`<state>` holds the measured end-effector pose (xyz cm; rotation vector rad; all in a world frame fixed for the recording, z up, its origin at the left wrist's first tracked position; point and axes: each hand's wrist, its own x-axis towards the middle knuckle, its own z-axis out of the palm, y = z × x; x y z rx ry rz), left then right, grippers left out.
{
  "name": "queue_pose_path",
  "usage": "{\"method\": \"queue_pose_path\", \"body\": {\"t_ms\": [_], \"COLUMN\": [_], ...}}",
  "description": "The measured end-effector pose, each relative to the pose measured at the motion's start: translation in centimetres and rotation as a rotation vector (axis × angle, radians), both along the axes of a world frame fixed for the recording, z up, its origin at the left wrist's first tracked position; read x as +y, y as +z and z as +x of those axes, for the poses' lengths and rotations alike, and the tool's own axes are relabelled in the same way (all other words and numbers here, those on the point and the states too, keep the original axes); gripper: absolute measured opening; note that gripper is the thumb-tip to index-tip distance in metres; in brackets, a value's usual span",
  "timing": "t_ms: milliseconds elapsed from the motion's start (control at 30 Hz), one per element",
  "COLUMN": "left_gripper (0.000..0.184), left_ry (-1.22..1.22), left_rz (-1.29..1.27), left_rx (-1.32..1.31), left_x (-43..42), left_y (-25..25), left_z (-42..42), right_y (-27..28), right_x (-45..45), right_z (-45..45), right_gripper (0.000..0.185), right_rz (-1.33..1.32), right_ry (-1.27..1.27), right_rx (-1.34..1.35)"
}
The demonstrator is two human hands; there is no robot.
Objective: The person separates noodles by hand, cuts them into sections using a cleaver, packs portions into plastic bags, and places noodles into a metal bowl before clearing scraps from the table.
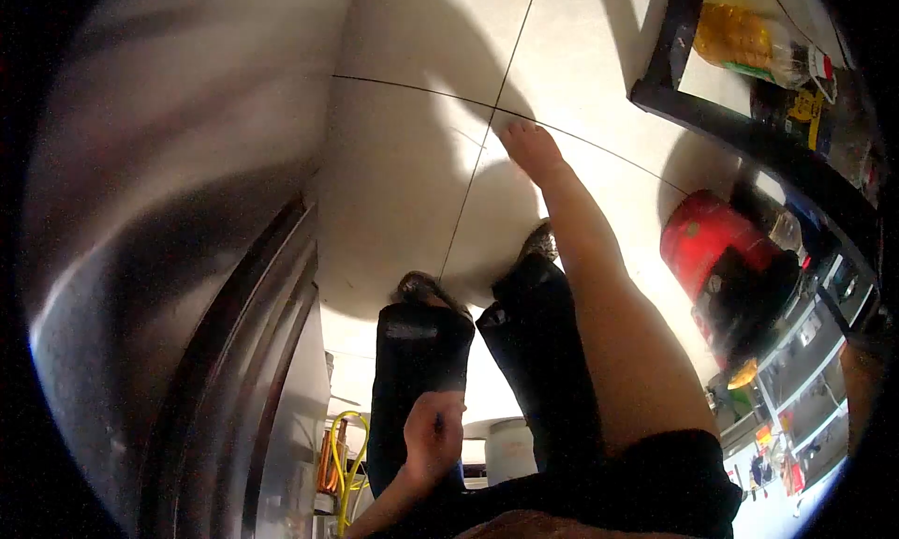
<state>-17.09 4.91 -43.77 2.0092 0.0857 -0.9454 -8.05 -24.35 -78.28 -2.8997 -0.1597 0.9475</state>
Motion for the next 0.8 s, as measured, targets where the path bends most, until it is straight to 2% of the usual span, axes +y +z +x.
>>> {"method": "queue_pose_path", "body": {"t_ms": [67,100,200,233,267,333,400,533,567,667,733,800], "left_gripper": [0.014,0.013,0.013,0.013,0.013,0.014,0.015,0.016,0.016,0.017,0.018,0.019], "left_ry": [0.052,0.062,0.092,0.103,0.087,0.048,0.058,0.127,0.094,0.108,-0.033,-0.120], "left_rz": [-0.006,0.009,0.041,0.049,0.039,0.016,0.036,0.012,-0.028,-0.018,0.038,0.060], "left_rx": [0.041,0.070,0.154,0.177,0.131,0.057,0.094,0.244,0.196,0.207,0.147,0.067], "left_x": [0.2,0.3,0.7,0.8,0.7,0.6,0.9,0.4,0.9,1.6,1.1,0.7], "left_y": [-0.6,-0.7,-0.9,-0.9,-1.1,-1.2,-1.5,-1.5,-2.0,-2.6,-2.2,-1.2], "left_z": [0.0,0.1,0.0,0.1,0.3,0.4,-0.1,0.0,-0.7,-2.3,-1.6,-1.5], "right_y": [-0.8,-1.2,-1.9,-2.0,-3.0,-0.9,-2.7,-0.2,0.1,-0.3,0.4,0.8], "right_x": [0.1,0.6,2.4,3.2,4.1,5.7,7.4,8.4,8.6,8.8,8.6,8.7], "right_z": [0.4,-0.1,-0.2,0.3,0.5,1.9,1.3,2.9,3.0,3.0,2.0,0.0], "right_gripper": [0.023,0.021,0.024,0.027,0.029,0.030,0.026,0.016,0.016,0.016,0.016,0.018], "right_rz": [-0.011,0.078,0.247,0.319,0.282,0.393,0.250,0.171,0.168,0.167,0.158,0.266], "right_ry": [-0.146,-0.400,-0.794,-0.895,-0.802,-0.855,-0.617,-0.420,-0.365,-0.389,-0.385,-0.575], "right_rx": [0.087,-0.113,-0.366,-0.288,-0.327,-0.060,-0.158,0.056,0.089,0.112,0.121,0.231]}}
